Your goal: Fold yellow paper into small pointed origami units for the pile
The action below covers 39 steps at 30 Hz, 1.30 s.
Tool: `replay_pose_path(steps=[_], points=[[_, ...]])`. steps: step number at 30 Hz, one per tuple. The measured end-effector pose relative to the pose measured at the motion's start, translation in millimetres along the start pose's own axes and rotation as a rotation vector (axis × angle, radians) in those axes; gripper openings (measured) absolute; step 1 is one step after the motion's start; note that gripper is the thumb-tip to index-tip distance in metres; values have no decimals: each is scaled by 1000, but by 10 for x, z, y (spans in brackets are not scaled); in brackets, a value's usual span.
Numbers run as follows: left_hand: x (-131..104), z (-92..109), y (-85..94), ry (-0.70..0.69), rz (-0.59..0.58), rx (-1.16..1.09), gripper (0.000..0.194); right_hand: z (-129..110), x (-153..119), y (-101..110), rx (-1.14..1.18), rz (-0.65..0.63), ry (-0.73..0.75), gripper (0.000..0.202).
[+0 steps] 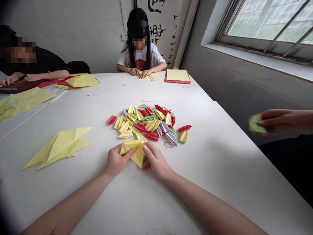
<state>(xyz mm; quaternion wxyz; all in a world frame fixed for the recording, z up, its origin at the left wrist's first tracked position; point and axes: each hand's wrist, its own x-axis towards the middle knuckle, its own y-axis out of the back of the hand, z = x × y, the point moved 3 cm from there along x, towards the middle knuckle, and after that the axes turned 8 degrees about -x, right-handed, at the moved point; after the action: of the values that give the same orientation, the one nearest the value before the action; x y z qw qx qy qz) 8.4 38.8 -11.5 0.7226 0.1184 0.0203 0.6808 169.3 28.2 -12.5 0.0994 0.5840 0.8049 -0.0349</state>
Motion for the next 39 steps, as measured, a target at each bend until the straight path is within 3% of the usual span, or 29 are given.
replay_pose_path(steps=[2,5,10,15,19,31,39], points=[[38,-50,16,192,13,-193,33,16,21,20,163,7,-31,43],[61,-74,12,288,-39,-351,43,36,52,39,295,-6,-55,40],[47,-65,-17,264,-122,-360,35,43,54,22,313,-135,-54,31],[48,-48,-45,253,-209,-368,28,24,49,18,329,-179,-26,26],[53,-78,-42,212,-189,-366,27,10,56,11,375,-219,-15,30],[30,-66,-46,163,-167,-243,19,9,61,-8,335,-111,-14,28],[34,-63,-23,64,-152,-162,13,-14,54,-14,239,-123,-17,30]])
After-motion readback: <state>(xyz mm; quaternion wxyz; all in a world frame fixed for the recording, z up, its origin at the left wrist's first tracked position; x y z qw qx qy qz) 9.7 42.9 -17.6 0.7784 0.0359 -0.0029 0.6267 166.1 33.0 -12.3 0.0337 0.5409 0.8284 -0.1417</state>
